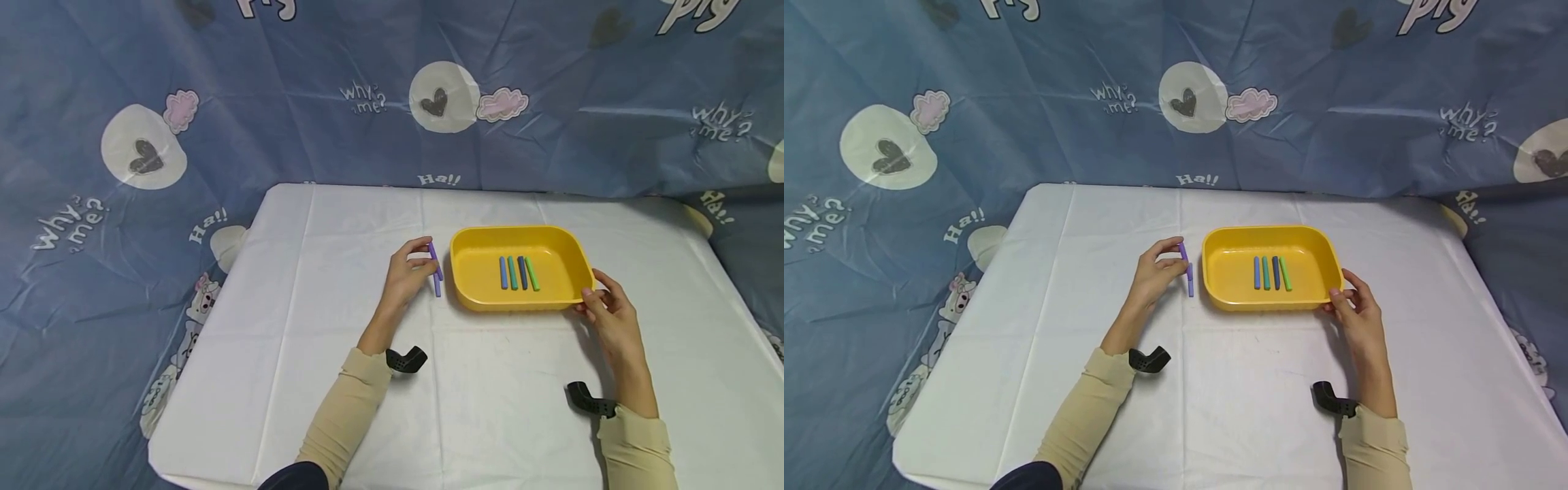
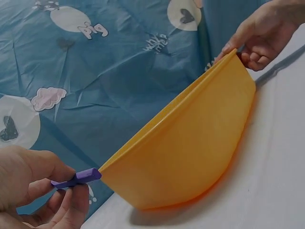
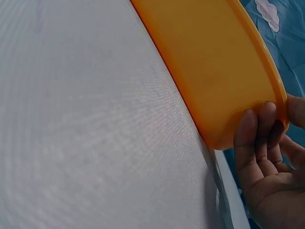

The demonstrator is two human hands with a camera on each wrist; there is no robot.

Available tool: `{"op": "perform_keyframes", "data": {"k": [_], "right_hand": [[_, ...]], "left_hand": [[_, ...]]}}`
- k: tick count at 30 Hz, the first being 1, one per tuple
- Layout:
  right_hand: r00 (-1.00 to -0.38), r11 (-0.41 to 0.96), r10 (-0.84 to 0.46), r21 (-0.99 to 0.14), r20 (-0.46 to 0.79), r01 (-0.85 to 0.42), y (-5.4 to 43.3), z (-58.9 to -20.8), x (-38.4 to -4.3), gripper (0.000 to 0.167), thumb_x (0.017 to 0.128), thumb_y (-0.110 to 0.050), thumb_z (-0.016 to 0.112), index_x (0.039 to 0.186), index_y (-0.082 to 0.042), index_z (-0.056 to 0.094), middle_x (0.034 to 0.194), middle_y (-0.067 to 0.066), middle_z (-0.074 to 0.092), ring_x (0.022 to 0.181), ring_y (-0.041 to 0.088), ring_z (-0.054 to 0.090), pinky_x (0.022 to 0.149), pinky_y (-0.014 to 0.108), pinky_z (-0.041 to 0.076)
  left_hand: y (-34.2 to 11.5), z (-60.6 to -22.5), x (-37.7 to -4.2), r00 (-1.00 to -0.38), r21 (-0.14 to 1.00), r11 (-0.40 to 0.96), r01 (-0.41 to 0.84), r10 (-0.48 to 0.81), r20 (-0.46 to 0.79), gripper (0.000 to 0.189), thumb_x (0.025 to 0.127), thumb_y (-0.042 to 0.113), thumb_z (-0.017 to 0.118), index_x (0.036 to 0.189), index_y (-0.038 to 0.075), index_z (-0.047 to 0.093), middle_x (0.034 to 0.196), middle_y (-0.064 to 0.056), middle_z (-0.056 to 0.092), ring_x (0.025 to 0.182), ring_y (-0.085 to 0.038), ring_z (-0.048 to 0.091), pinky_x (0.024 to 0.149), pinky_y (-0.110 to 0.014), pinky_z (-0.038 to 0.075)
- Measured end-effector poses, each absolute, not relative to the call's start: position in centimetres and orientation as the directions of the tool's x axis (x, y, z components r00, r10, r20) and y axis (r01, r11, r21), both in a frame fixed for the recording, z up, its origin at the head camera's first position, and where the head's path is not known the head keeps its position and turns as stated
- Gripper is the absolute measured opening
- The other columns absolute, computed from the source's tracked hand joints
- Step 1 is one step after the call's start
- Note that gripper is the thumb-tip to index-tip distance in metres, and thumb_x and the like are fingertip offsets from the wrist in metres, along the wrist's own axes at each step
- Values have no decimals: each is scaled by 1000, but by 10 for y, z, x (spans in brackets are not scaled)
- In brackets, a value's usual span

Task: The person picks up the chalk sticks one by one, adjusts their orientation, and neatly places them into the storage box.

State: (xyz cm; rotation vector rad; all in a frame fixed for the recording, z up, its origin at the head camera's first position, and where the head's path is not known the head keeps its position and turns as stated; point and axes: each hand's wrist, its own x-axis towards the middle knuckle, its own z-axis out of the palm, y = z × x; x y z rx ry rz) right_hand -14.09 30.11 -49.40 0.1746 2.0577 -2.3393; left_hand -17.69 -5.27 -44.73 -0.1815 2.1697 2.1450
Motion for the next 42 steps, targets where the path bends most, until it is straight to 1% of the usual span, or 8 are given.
{"op": "perform_keyframes", "data": {"k": [5, 10, 16, 21, 28, 32, 37, 42], "right_hand": [[-994, -135, 64, -987, -92, 83, 301, -494, -142, 58, 92, -13, 59, 145, -14, 35, 97, 2, 50, 75, 6, 62, 72, 14, 55], [-995, -152, 62, -986, -80, 70, 303, -494, -142, 58, 92, -10, 58, 145, -12, 34, 97, 3, 51, 74, 6, 62, 71, 14, 55], [-995, -128, 55, -989, -79, 72, 303, -494, -142, 58, 92, -10, 58, 145, -12, 34, 96, 2, 51, 73, 6, 62, 71, 13, 54], [-995, -106, 54, -991, -89, 83, 304, -495, -142, 55, 95, -7, 53, 146, -13, 34, 95, -1, 50, 73, 5, 62, 71, 12, 54], [-997, -130, 47, -990, -69, 62, 304, -496, -143, 57, 93, -8, 55, 146, -12, 34, 92, 0, 51, 73, 5, 62, 71, 13, 54], [-998, -155, 46, -987, -53, 45, 303, -496, -144, 55, 94, -3, 52, 145, -10, 34, 89, -2, 50, 72, 5, 62, 70, 14, 55], [-998, -153, 47, -987, -46, 38, 304, -496, -144, 55, 94, -2, 52, 145, -10, 34, 90, -3, 50, 72, 5, 62, 70, 14, 55], [-998, -154, 39, -987, -42, 35, 304, -495, -143, 54, 94, -4, 53, 144, -10, 35, 89, -2, 51, 72, 5, 63, 70, 14, 55]], "left_hand": [[-47, -436, -173, -990, 989, 30, -144, -6, -144, 51, 82, -6, 63, 130, 7, 54, 123, -17, 53, 96, -22, 61, 85, -46, 54], [-43, -436, -173, -989, 989, 33, -145, -6, -145, 50, 82, -6, 64, 130, 6, 55, 123, -18, 53, 95, -21, 60, 80, -30, 56], [-39, -439, -172, -990, 990, 22, -139, 2, -139, 50, 81, -7, 64, 129, 5, 55, 123, -17, 53, 94, -21, 61, 83, -38, 56], [-36, -439, -171, -991, 991, 11, -132, 9, -132, 49, 81, -7, 65, 128, 4, 56, 123, -18, 53, 93, -20, 62, 78, -29, 57], [-32, -458, -182, -995, 994, 39, -101, 12, -102, 50, 83, -2, 64, 131, 7, 54, 123, -14, 52, 100, -25, 63, 85, -43, 55], [-31, -464, -187, -996, 994, 55, -90, -8, -89, 49, 81, -1, 66, 127, 13, 57, 118, -8, 54, 95, -20, 64, 78, -35, 57], [-31, -460, -188, -996, 994, 55, -91, -23, -90, 49, 80, 0, 67, 125, 18, 59, 116, -5, 56, 95, -18, 63, 73, -26, 55], [-27, -458, -188, -997, 996, 49, -79, -14, -78, 49, 81, 0, 66, 127, 14, 57, 117, -7, 55, 95, -19, 64, 72, -31, 56]]}}
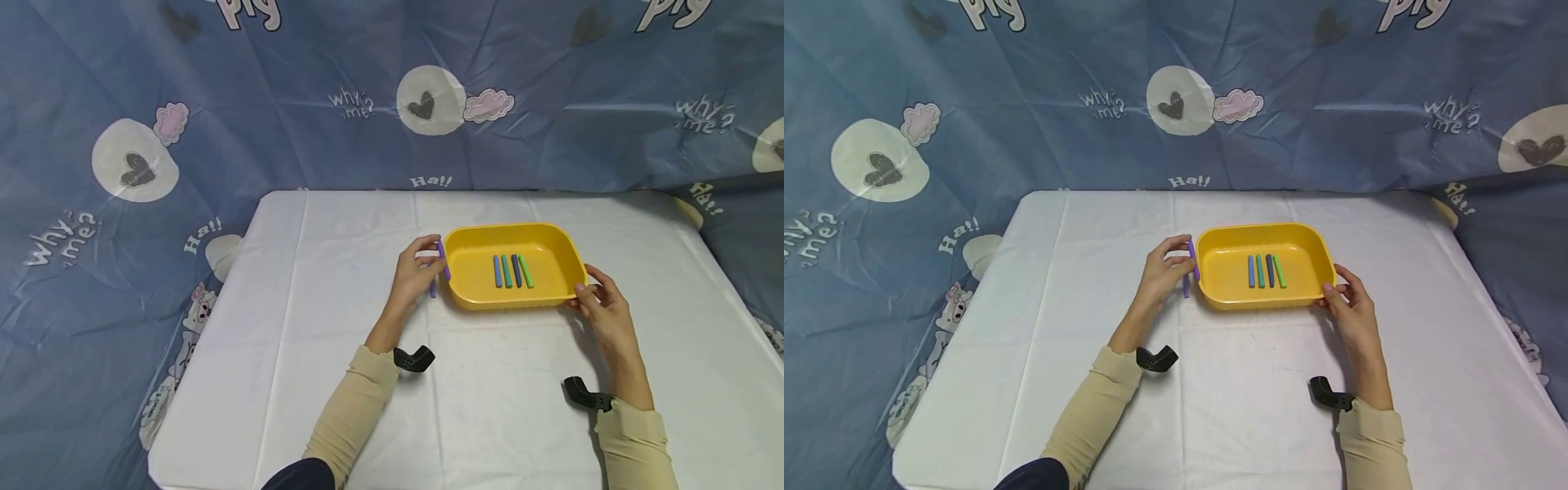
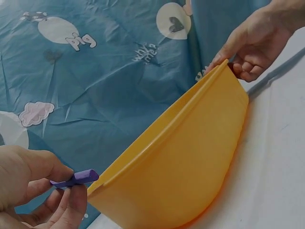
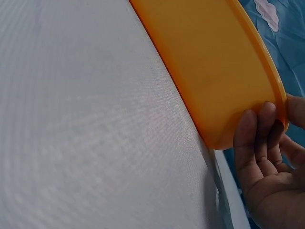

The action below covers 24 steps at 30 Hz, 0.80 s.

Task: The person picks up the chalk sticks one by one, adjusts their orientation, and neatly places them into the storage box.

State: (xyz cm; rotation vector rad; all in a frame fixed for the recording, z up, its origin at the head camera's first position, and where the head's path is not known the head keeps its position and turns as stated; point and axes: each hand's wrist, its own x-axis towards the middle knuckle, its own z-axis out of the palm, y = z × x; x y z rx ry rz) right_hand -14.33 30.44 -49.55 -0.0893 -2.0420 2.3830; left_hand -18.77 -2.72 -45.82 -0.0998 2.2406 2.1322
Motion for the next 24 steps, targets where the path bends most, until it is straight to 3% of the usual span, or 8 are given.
{"op": "perform_keyframes", "data": {"k": [7, 24], "right_hand": [[-998, -122, 34, -991, -58, 54, 304, -496, -144, 55, 94, -5, 53, 145, -11, 34, 91, -2, 50, 72, 4, 63, 71, 14, 55], [-996, -92, 54, -994, -64, 59, 307, -497, -146, 59, 93, -7, 57, 146, -11, 32, 93, -2, 48, 73, 3, 61, 70, 12, 54]], "left_hand": [[-21, -461, -189, -997, 997, 38, -73, -12, -73, 49, 81, -1, 66, 127, 12, 57, 116, -7, 55, 94, -19, 64, 73, -22, 56], [-13, -456, -192, -998, 997, 51, -64, 19, -65, 48, 83, 2, 66, 129, 12, 55, 116, -5, 54, 95, -18, 62, 75, -27, 57]]}}
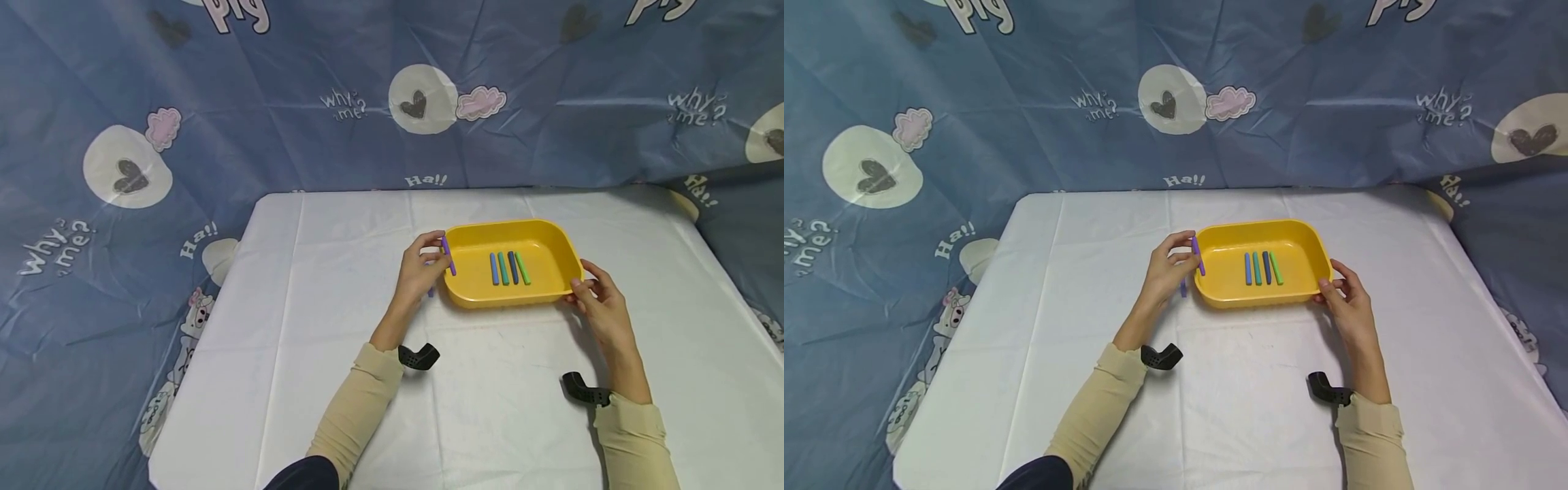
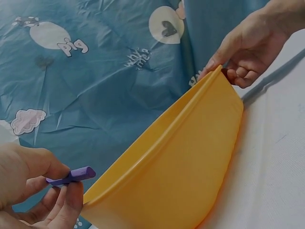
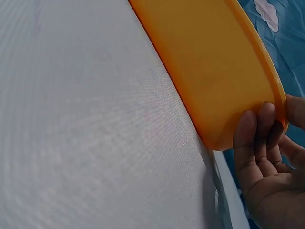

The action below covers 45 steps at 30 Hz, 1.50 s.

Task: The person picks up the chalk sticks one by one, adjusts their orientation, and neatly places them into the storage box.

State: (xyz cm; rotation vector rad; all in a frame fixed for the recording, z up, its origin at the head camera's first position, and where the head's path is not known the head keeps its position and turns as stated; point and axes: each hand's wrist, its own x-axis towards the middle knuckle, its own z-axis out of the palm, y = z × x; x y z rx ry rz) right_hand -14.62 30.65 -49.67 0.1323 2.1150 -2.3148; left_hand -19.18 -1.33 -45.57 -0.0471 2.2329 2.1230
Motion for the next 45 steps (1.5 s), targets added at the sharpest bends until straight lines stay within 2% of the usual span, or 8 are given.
{"op": "perform_keyframes", "data": {"k": [8, 12, 21, 28, 37, 45], "right_hand": [[-997, -94, 50, -994, -56, 52, 307, -496, -146, 55, 95, -3, 51, 146, -10, 32, 92, -4, 50, 73, 3, 61, 70, 13, 54], [-996, -65, 54, -996, -65, 62, 307, -495, -146, 57, 94, -7, 54, 146, -10, 32, 92, -4, 50, 73, 3, 61, 71, 12, 54], [-996, -84, 51, -994, -68, 64, 309, -497, -146, 58, 93, -9, 56, 146, -9, 32, 92, 0, 52, 73, 4, 62, 71, 13, 54], [-996, -79, 51, -995, -72, 68, 309, -496, -147, 58, 93, -10, 57, 146, -9, 33, 92, 1, 52, 73, 4, 62, 71, 13, 54], [-999, -115, 32, -993, -31, 27, 311, -497, -146, 58, 93, -9, 57, 145, -9, 33, 92, -1, 52, 72, 4, 62, 70, 13, 54], [-999, -127, 32, -992, -12, 8, 311, -496, -146, 54, 94, -5, 54, 144, -9, 35, 90, -1, 53, 72, 4, 62, 70, 13, 54]], "left_hand": [[-7, -454, -194, -998, 996, 71, -49, 35, -51, 49, 82, 2, 67, 129, 12, 55, 116, -7, 55, 93, -20, 62, 70, -24, 55], [-5, -450, -194, -996, 995, 66, -72, 40, -75, 50, 83, 1, 66, 130, 12, 55, 118, -8, 55, 95, -20, 62, 69, -22, 52], [3, -416, -180, -992, 988, 100, -116, 38, -120, 47, 82, -3, 64, 126, 11, 56, 120, -14, 55, 100, -26, 61, 70, -23, 50], [10, -450, -197, -997, 995, 84, -53, 43, -56, 49, 81, 0, 67, 127, 12, 56, 114, -6, 57, 91, -16, 63, 72, -25, 54], [16, -450, -199, -996, 996, 79, -43, 75, -48, 48, 82, -1, 66, 128, 9, 55, 115, -10, 57, 93, -20, 64, 75, -28, 56], [20, -450, -201, -995, 993, 118, -18, 95, -29, 47, 83, 1, 66, 128, 10, 55, 115, -9, 57, 93, -20, 64, 74, -26, 56]]}}
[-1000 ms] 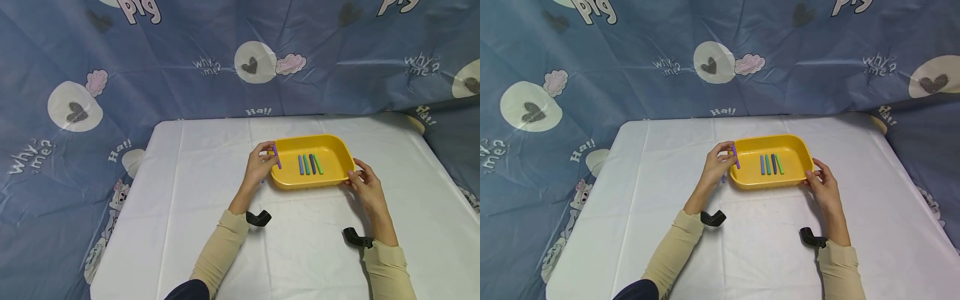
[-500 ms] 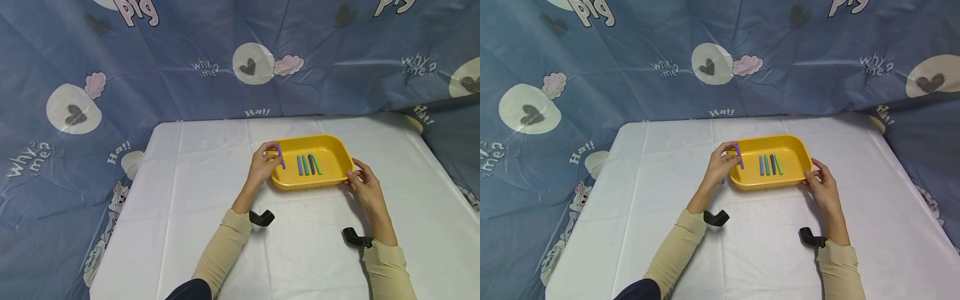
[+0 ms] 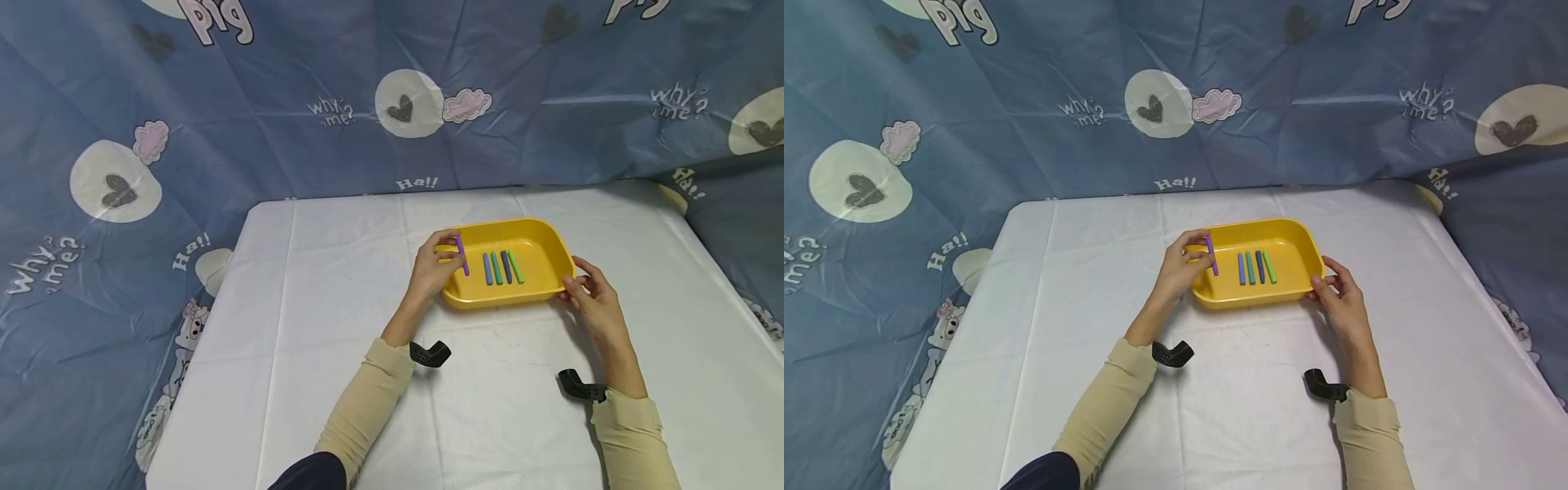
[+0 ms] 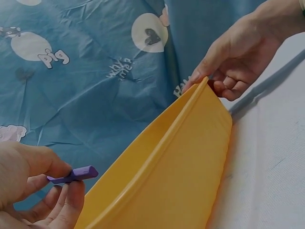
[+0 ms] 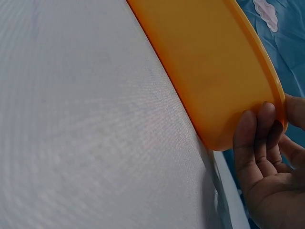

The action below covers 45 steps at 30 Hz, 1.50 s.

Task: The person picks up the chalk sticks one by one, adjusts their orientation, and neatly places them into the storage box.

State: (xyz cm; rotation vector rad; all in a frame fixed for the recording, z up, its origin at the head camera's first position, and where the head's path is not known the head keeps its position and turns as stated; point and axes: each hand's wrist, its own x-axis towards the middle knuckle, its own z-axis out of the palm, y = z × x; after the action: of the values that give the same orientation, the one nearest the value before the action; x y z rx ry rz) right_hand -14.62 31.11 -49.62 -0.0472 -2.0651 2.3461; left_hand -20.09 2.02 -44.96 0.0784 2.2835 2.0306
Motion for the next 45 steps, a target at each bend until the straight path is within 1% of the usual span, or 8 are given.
{"op": "perform_keyframes", "data": {"k": [9, 20, 31, 38, 45], "right_hand": [[-1000, -142, 26, -990, -6, 2, 310, -495, -145, 56, 93, -8, 57, 144, -8, 35, 90, -2, 53, 72, 4, 62, 71, 13, 54], [-1000, -113, 30, -994, 1, -4, 312, -493, -145, 57, 92, -12, 59, 144, -8, 36, 90, -2, 51, 72, 3, 63, 71, 13, 54], [-999, -75, 42, -997, -10, 7, 311, -494, -145, 57, 92, -14, 59, 144, -9, 36, 89, -4, 52, 71, 2, 63, 70, 13, 54], [-999, -101, 37, -995, 2, -6, 311, -494, -145, 56, 92, -10, 58, 144, -8, 36, 90, -3, 54, 71, 4, 63, 70, 14, 55], [-999, -102, 32, -995, 3, -6, 313, -494, -145, 57, 92, -14, 60, 144, -8, 36, 89, -2, 53, 71, 5, 63, 70, 15, 55]], "left_hand": [[25, -451, -204, -995, 985, 174, -8, 95, -24, 47, 82, 3, 67, 127, 11, 56, 113, -7, 59, 91, -19, 65, 72, -28, 55], [30, -448, -206, -993, 970, 243, -2, 114, -30, 46, 83, 5, 68, 126, 13, 56, 113, -5, 59, 94, -18, 64, 72, -29, 55], [38, -447, -210, -989, 956, 291, 42, 146, -1, 45, 82, 1, 66, 125, 8, 57, 113, -9, 59, 92, -23, 65, 70, -27, 56], [45, -447, -214, -987, 942, 329, 60, 158, 7, 45, 81, -2, 66, 125, 5, 57, 113, -11, 59, 91, -23, 66, 71, -22, 55], [50, -449, -216, -988, 927, 371, 53, 153, -4, 45, 81, -1, 66, 124, 7, 57, 112, -11, 59, 89, -22, 66, 65, -23, 54]]}}
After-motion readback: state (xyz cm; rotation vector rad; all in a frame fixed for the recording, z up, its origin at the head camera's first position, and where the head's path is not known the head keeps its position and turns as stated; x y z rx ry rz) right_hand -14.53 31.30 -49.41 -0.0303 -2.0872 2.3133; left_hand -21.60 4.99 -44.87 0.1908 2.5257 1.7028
